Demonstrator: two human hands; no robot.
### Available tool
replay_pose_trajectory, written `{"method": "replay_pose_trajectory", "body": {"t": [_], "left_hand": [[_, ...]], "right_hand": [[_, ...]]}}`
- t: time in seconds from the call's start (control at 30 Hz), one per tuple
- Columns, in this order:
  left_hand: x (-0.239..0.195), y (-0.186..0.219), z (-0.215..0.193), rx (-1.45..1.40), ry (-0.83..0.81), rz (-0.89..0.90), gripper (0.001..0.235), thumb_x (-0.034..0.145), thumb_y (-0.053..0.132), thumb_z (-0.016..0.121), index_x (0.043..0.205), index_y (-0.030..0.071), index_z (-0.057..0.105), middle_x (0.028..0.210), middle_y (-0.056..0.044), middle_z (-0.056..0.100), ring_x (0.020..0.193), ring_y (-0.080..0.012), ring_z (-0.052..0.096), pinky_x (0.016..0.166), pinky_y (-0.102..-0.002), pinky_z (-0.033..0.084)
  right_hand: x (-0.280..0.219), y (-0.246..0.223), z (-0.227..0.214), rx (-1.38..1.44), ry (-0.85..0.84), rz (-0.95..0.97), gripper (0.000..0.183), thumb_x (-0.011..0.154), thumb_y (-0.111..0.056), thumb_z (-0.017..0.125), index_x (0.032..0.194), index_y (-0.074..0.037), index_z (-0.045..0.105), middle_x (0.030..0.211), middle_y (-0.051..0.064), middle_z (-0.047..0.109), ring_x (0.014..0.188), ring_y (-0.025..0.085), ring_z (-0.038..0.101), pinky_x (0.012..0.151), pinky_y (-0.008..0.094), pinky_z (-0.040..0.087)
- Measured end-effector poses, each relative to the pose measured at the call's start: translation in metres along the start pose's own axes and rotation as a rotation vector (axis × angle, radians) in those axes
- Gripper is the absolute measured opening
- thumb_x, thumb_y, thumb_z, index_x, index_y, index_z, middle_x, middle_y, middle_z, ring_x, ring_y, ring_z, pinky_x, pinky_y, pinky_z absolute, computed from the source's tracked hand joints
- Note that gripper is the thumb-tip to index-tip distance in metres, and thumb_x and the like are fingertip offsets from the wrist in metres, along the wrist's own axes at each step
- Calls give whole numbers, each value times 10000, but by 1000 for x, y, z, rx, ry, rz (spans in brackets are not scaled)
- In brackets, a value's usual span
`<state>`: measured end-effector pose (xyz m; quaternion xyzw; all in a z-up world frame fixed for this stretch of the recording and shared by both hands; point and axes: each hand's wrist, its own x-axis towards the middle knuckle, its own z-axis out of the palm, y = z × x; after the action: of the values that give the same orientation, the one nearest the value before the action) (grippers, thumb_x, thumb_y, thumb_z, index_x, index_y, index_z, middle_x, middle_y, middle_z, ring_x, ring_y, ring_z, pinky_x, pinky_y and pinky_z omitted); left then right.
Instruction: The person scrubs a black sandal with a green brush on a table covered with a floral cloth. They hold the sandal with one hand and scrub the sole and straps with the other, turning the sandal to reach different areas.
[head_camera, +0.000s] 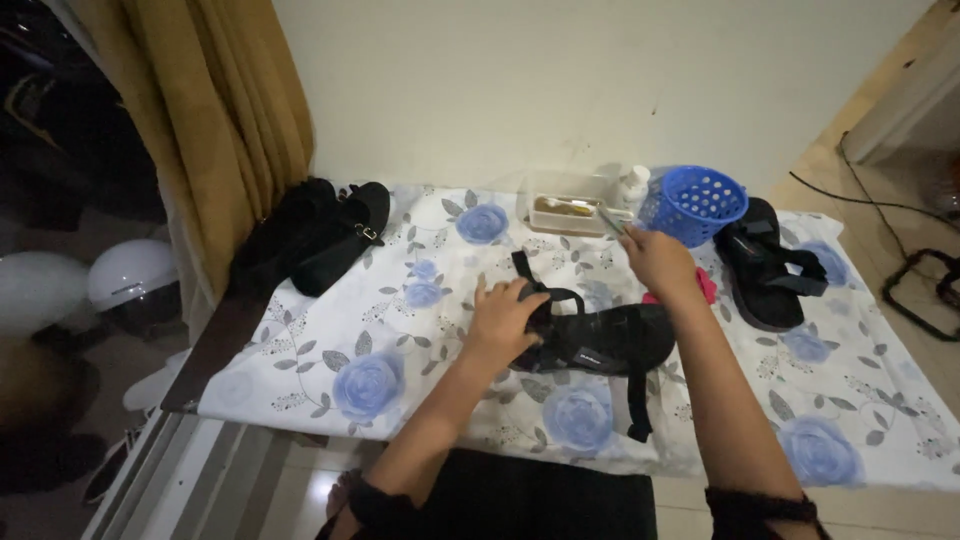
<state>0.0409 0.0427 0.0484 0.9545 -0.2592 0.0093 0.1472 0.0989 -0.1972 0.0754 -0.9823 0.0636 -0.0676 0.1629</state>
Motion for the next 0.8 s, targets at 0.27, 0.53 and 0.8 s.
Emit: {"method": "replay_pose_trajectory", "body": {"t": [0.27,0.53,0.8], "left_hand": [[10,-32,68,-135,168,-31,404,822,461,522,1099,174,583,888,-164,635,867,-350,632,905,-663,258],[-17,-19,-16,-435,-328,-7,1191,439,661,608,1427,340,26,1169,-292,439,1194,-430,319,1031,-465,147],[-5,-19,30,-24,-234,78,1032,609,732,524,1436,311,73,1202,-260,404,1140,-350,368,960,-490,192]], "right_hand": [[117,-27,63,-332,-23,-110,254,799,-199,515,973,-111,678,867,132,673,868,307,644,740,443,493],[175,-47,91,-644,-263,-142,186,803,-91,505,905,-131,655,920,52,655,826,235,635,641,323,503],[111,-47,44,-192,-57,-52,384,815,-198,357,1150,-230,542,898,141,631,842,357,606,647,449,484]]}}
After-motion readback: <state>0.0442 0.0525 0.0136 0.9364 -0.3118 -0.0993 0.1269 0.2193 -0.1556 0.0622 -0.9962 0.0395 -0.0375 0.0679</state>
